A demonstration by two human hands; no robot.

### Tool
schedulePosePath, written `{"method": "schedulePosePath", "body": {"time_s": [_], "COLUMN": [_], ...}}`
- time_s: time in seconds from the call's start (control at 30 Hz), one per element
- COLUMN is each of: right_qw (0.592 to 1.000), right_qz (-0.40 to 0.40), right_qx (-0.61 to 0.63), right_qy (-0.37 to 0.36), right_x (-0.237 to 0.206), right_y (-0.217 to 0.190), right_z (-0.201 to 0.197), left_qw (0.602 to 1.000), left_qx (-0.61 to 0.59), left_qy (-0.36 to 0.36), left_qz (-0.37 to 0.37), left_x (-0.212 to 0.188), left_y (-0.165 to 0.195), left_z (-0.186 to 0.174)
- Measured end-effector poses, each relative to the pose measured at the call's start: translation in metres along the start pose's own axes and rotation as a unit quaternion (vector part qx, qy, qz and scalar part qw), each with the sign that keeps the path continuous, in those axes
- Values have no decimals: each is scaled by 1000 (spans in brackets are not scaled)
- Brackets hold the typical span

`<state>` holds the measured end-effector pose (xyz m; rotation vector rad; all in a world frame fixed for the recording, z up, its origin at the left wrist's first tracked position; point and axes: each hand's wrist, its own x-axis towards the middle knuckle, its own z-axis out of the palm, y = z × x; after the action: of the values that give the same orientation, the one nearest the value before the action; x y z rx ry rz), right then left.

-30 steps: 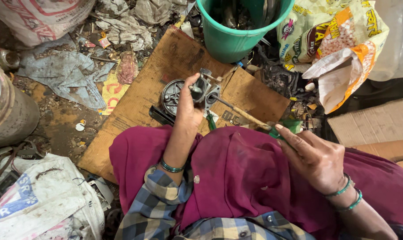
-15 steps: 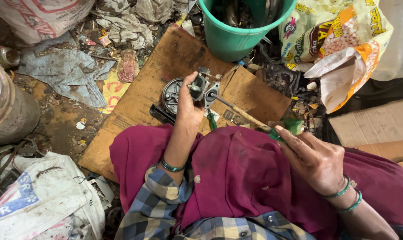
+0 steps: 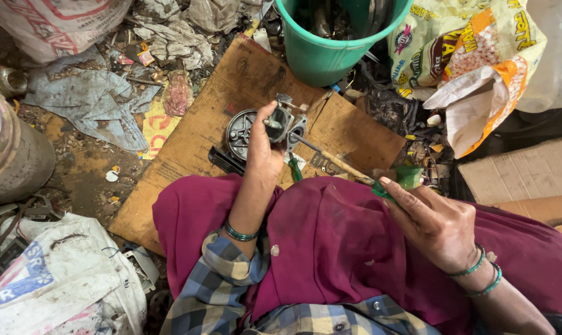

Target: The person sits on the ground holding a small metal engine component and uses a screwdriver to work on it, repeatedly repositioning the part and driving the screwdriver into different points on the casting while turning the part over between passes.

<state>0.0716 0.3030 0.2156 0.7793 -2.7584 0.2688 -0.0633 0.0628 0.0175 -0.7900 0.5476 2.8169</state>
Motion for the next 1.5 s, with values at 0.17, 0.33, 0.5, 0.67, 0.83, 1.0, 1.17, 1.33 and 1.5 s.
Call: {"method": "schedulePosePath", "body": {"time_s": [0.17, 0.33, 0.5, 0.67, 0.83, 1.0, 1.17, 1.33, 1.5], "right_qw": [999, 999, 999, 999, 999, 998, 979, 854, 971], "right_qz": [4, 2, 3, 31, 34, 46, 83, 324, 30], "right_qx": [-19, -38, -36, -39, -41, -21, 96, 373, 238], "right_qy": [-25, -19, 0, -3, 3, 38, 161, 162, 9], "right_x": [-1, 1, 2, 1, -1, -7, -21, -27, -18], "right_y": [3, 5, 6, 5, 6, 14, 26, 28, 14], "right_z": [1, 10, 6, -1, 1, 3, 16, 42, 66], "left_qw": [997, 964, 972, 987, 990, 984, 980, 984, 970], "left_qx": [2, 106, 56, -52, -65, -75, -80, -72, -42], "left_qy": [-38, -110, -134, -139, -112, -135, -149, -147, -227], "left_qz": [62, 217, 184, 58, 58, 83, 100, 74, 81], "left_x": [-11, -20, -13, -14, -10, 4, 13, 9, -1], "left_y": [4, -7, -7, 4, 5, -4, -12, -15, -20], "left_z": [12, 15, 11, 9, 5, -4, -6, -3, 3]}}
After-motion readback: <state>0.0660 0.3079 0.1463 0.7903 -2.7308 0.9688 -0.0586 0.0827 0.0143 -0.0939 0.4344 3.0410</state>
